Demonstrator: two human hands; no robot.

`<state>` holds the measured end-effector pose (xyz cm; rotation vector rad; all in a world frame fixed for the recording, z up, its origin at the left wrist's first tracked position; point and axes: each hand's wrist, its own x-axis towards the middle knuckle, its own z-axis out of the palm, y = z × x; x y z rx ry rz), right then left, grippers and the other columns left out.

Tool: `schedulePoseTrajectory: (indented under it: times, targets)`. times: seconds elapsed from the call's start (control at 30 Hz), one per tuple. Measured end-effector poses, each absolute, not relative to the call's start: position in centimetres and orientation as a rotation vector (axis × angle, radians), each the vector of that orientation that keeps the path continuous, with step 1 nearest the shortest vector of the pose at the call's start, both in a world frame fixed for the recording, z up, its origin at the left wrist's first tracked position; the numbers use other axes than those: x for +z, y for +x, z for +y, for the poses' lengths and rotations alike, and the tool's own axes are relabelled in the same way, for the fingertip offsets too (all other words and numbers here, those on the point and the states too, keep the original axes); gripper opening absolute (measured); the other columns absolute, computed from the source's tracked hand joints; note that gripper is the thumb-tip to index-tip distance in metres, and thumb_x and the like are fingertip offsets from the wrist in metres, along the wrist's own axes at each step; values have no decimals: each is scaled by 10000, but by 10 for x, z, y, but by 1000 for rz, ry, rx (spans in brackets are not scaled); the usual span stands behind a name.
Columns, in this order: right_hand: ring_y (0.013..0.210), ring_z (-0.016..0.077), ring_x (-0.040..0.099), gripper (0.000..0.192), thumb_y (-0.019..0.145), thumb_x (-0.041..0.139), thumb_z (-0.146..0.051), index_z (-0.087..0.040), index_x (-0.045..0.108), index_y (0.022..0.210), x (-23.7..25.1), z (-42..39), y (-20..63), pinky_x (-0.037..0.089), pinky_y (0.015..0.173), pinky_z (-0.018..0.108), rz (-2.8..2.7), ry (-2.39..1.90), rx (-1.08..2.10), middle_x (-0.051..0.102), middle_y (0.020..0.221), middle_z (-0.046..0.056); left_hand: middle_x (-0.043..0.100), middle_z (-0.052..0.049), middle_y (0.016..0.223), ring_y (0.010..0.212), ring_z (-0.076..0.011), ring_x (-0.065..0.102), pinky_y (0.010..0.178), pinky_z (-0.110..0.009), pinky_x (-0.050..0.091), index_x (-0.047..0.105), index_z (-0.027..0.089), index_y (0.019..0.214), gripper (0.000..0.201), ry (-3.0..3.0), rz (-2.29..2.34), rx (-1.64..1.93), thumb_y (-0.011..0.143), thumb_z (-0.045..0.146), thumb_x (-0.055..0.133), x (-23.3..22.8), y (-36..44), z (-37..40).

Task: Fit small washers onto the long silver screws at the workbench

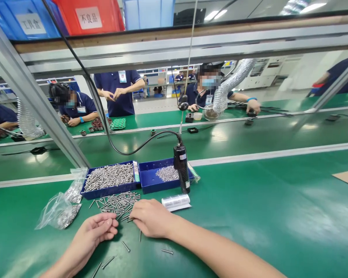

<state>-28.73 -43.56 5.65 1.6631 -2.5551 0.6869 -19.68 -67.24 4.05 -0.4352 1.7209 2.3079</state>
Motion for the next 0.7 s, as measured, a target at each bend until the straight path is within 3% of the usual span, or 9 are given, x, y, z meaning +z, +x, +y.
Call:
schedulePoseTrajectory:
  times: [0.27, 0.47, 0.6, 0.7]
  targets:
    - [871, 179, 621, 159, 949, 555, -193, -224, 706, 986, 60, -442, -283, 446, 703, 271, -2578, 1621, 688, 684, 956, 38, 742, -110, 862, 686, -151, 671, 643, -253, 560, 726, 105, 969, 481, -369, 1840, 2209, 710, 489, 855, 39, -197, -670]
    - [897, 205, 602, 185, 952, 499, -145, -198, 653, 1040, 44, -451, -273, 478, 795, 321, -2687, 1531, 812, 668, 977, 63, 722, -96, 806, 635, -165, 666, 601, -280, 562, 714, 101, 920, 576, -319, 1983, 2095, 664, 605, 829, 40, -199, -666]
    - [876, 185, 576, 229, 948, 502, -154, -205, 573, 1160, 40, -456, -269, 494, 786, 325, -2643, 1295, 1505, 628, 966, 48, 721, -91, 788, 611, -159, 657, 581, -276, 555, 717, 103, 916, 590, -311, 1989, 2088, 651, 618, 830, 41, -200, -666]
    - [733, 130, 534, 309, 974, 544, -284, -220, 520, 1275, 33, -461, -270, 485, 608, 244, -2400, 1074, 2272, 554, 933, 22, 730, -97, 801, 613, -153, 656, 583, -266, 548, 724, 105, 925, 558, -302, 1950, 2113, 662, 583, 843, 40, -201, -668]
